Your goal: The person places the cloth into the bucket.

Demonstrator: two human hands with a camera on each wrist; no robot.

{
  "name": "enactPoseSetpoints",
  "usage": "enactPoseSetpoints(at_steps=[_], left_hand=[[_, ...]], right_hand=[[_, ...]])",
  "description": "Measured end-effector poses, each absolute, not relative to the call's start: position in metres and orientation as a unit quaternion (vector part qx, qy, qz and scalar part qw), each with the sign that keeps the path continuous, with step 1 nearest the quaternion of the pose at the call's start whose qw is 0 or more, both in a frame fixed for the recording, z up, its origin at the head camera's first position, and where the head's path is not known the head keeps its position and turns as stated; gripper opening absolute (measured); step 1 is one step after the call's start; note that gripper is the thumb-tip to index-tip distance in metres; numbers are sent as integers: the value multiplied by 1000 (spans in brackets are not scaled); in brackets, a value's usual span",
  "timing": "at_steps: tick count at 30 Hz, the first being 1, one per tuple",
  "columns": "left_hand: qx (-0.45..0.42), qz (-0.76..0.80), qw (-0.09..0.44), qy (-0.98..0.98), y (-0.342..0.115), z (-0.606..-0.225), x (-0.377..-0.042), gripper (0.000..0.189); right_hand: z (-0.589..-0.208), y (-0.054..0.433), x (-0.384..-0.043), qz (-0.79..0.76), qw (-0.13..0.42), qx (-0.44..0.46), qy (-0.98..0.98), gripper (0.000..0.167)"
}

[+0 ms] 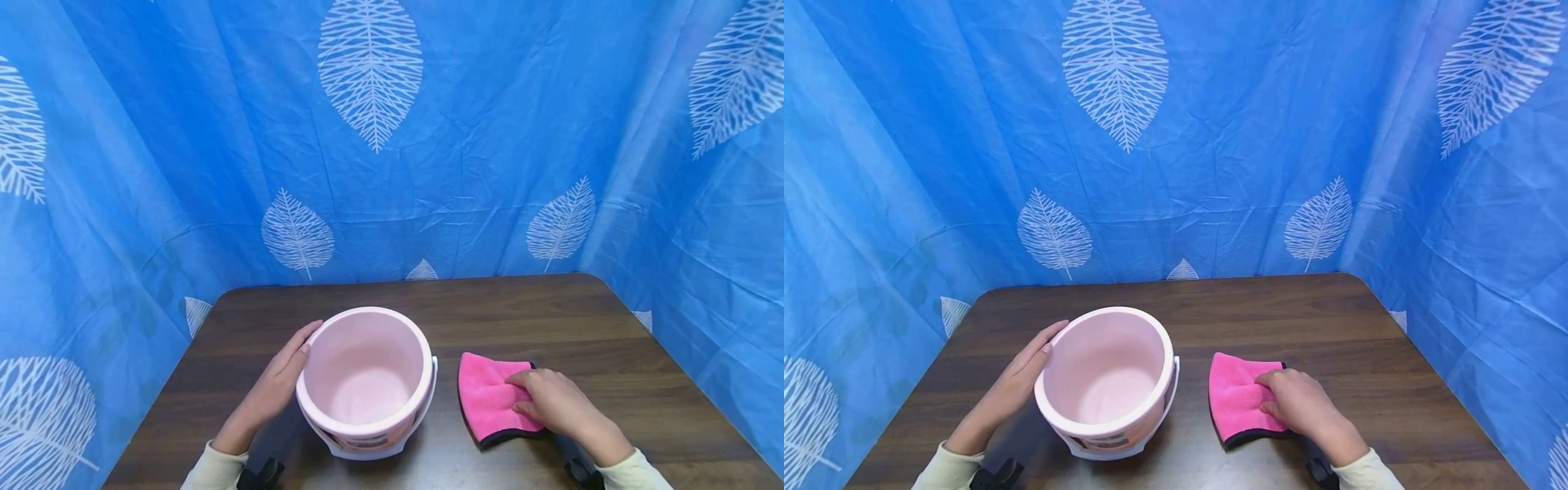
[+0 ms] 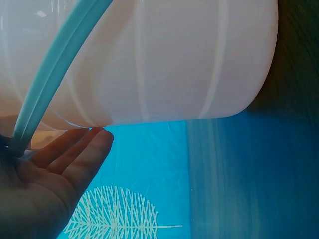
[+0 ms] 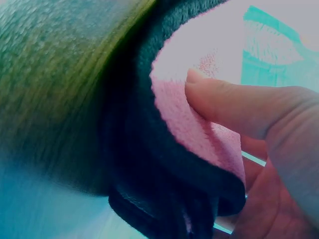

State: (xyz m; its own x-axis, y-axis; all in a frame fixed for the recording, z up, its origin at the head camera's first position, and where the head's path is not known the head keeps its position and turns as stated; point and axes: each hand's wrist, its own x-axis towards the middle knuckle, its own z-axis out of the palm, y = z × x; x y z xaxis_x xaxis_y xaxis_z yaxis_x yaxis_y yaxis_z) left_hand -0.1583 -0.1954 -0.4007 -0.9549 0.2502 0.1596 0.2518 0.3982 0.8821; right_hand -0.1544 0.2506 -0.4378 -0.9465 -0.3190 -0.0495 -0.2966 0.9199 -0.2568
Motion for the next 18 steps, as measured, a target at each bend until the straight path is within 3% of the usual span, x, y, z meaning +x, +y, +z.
enactPoseSetpoints(at_steps=[18], left_hand=[[-146, -529, -4, -836, -194, -398, -157, 48]], right_hand=[[-437, 252, -157, -143, 32, -167, 975, 31]])
